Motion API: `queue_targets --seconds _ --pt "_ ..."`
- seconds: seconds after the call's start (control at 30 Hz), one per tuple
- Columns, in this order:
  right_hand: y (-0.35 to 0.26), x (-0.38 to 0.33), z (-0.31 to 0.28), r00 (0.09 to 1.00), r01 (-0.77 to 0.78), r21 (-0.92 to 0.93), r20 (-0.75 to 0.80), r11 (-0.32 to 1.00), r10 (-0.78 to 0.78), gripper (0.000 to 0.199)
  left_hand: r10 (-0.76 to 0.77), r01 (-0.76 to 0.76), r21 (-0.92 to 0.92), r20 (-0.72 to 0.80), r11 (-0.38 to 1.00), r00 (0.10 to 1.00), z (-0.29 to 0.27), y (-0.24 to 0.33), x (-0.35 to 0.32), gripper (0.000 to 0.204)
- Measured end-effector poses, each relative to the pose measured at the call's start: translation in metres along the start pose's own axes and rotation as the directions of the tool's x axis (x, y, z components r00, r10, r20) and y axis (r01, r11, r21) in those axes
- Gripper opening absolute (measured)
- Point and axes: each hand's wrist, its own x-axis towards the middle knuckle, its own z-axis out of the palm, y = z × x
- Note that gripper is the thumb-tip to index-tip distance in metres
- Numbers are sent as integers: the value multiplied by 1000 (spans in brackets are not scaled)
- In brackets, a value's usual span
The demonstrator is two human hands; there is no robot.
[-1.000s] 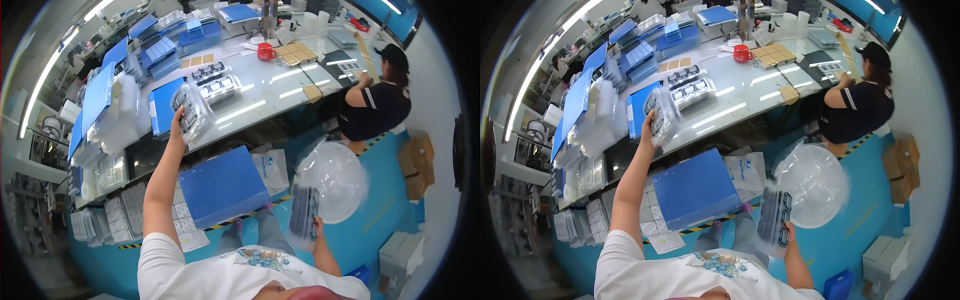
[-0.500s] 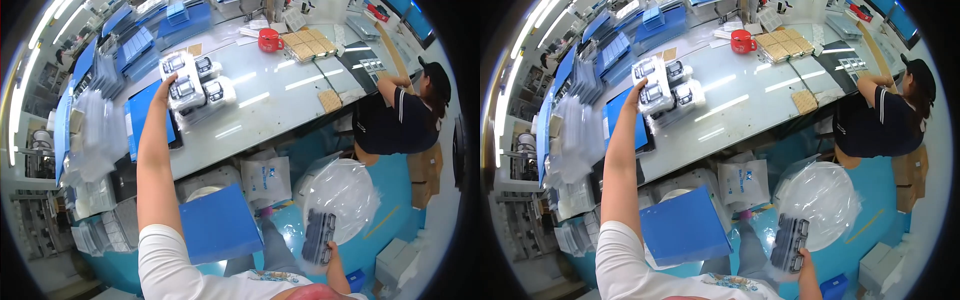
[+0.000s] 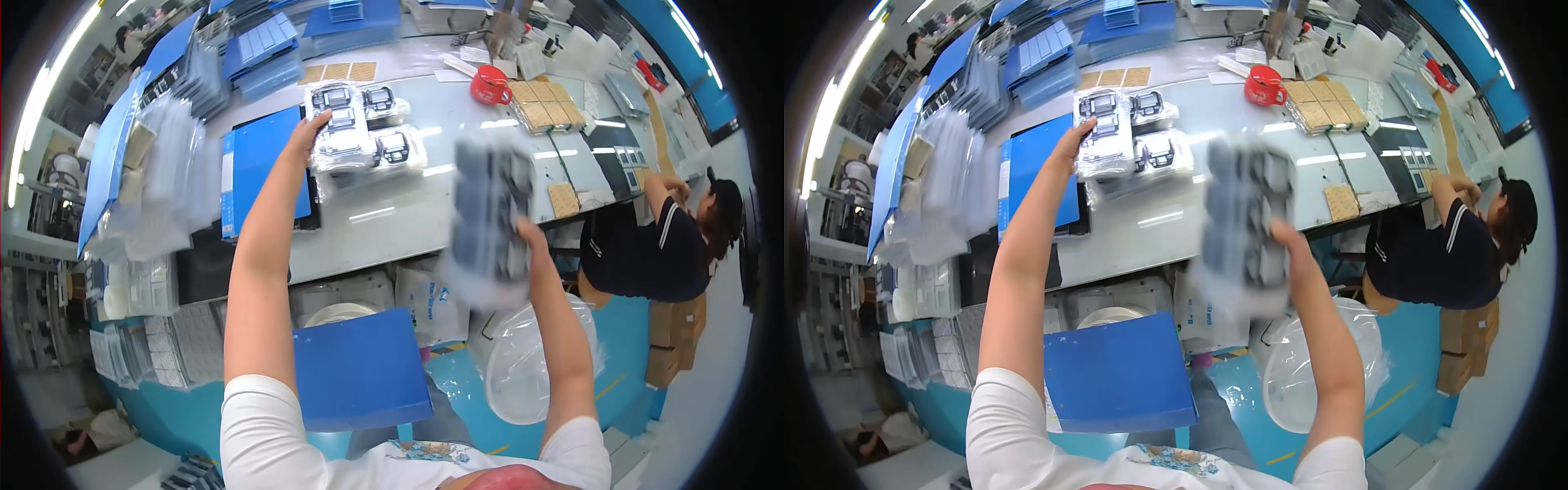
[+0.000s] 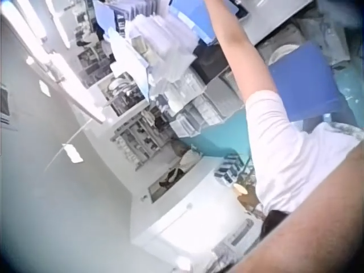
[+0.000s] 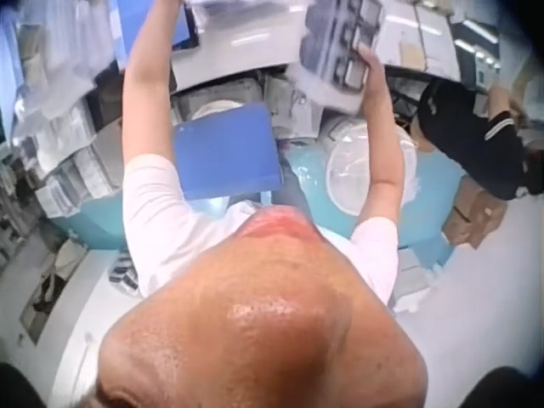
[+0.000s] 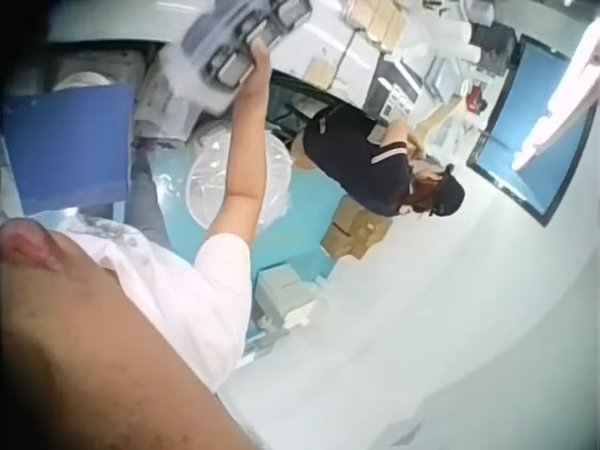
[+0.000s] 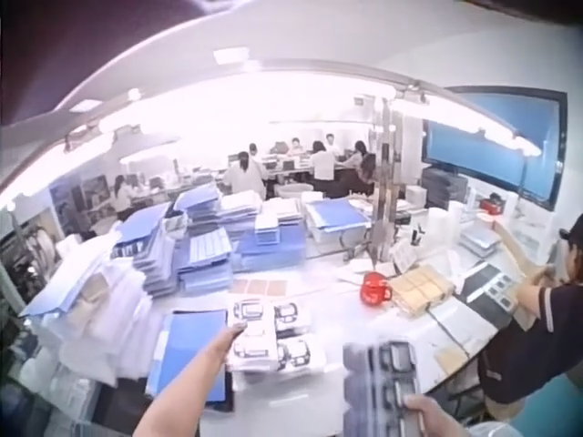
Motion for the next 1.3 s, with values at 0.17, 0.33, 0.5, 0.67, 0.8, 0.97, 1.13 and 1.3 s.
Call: queue_targets --seconds 0.17,0.33,0.5,0.67,0.8,0.97,1.13,1.3 --pt "-52 168 57 932 80 39 351 996 -89 41 27 -29 -112 -16 993 1000 -7 3 0 55" --pt "-52 270 69 887 -63 -4 458 998 58 39 -39 46 -142 46 989 998 -9 4 -5 46" --pt "-25 324 57 957 -116 -257 229 959 177 40 8 -20 -176 -70 984 998 19 -7 -11 51" --pt "-27 331 97 921 -248 -331 210 910 327 42 -26 11 -151 -98 988 995 14 3 -20 56" --pt "-36 329 114 932 -276 -476 81 835 354 43 -27 19 -156 -50 988 998 9 9 -17 52" --pt "-50 326 107 979 -94 -874 6 477 205 82 96 -87 211 -33 974 995 21 14 -12 48" --pt "-11 315 115 895 85 -993 39 84 -444 113 211 251 785 -433 567 877 44 22 -24 94" --pt "15 293 123 729 262 -871 460 -415 -506 70 739 114 969 89 -219 667 72 2 -44 68"
